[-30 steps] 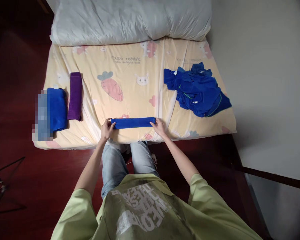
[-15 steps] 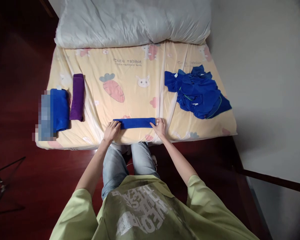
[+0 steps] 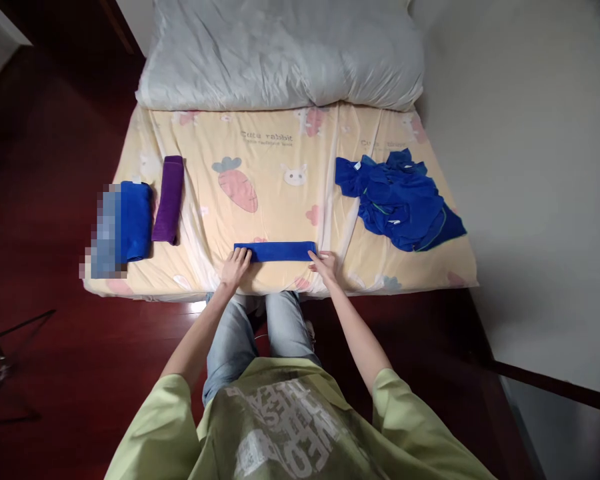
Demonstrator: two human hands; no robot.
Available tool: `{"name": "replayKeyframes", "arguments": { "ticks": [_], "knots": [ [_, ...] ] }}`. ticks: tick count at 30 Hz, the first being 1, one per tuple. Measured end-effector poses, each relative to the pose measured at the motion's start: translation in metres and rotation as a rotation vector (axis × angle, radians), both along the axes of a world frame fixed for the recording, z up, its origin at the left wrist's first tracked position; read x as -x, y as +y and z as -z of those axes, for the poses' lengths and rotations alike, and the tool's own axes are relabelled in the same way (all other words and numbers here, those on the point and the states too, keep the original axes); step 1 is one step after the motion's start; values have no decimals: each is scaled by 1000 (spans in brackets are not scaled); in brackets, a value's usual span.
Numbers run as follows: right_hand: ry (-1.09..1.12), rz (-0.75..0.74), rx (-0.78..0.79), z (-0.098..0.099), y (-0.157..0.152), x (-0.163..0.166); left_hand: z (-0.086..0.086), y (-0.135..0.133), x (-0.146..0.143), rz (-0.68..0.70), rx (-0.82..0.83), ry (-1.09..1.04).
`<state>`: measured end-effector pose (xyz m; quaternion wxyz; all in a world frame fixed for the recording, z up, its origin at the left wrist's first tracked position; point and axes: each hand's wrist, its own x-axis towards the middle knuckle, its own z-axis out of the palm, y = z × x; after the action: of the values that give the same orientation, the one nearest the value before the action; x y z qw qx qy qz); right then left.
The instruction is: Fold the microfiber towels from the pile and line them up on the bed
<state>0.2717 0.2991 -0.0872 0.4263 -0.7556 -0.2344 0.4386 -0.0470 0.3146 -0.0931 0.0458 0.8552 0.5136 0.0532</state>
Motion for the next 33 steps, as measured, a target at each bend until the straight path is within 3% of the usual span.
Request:
{"name": "replayKeyframes", "arguments": {
  "ticks": [5, 10, 14, 19, 22, 26, 33],
  "knots": [
    [77, 152, -48, -12, 7, 14, -4, 1, -8, -33, 19, 53],
    [13, 94, -273, -48, 27, 29, -2, 1, -7, -184, 20, -114],
    [-59, -116, -550, -113, 62, 79, -1, -2, 4, -496, -65, -447],
    [-92, -579, -807, -203, 97, 192, -14, 10, 33, -828, -202, -863],
    [-154, -788, -876, -235, 111, 255, -23, 25, 59, -975, -293, -961],
    [-262, -903, -872, -243, 126, 312, -22, 38, 91, -1091, -344, -1003],
    [-364, -996, -787, -213, 137, 348, 1, 36, 104, -1181, -224, -1036]
  ]
}}
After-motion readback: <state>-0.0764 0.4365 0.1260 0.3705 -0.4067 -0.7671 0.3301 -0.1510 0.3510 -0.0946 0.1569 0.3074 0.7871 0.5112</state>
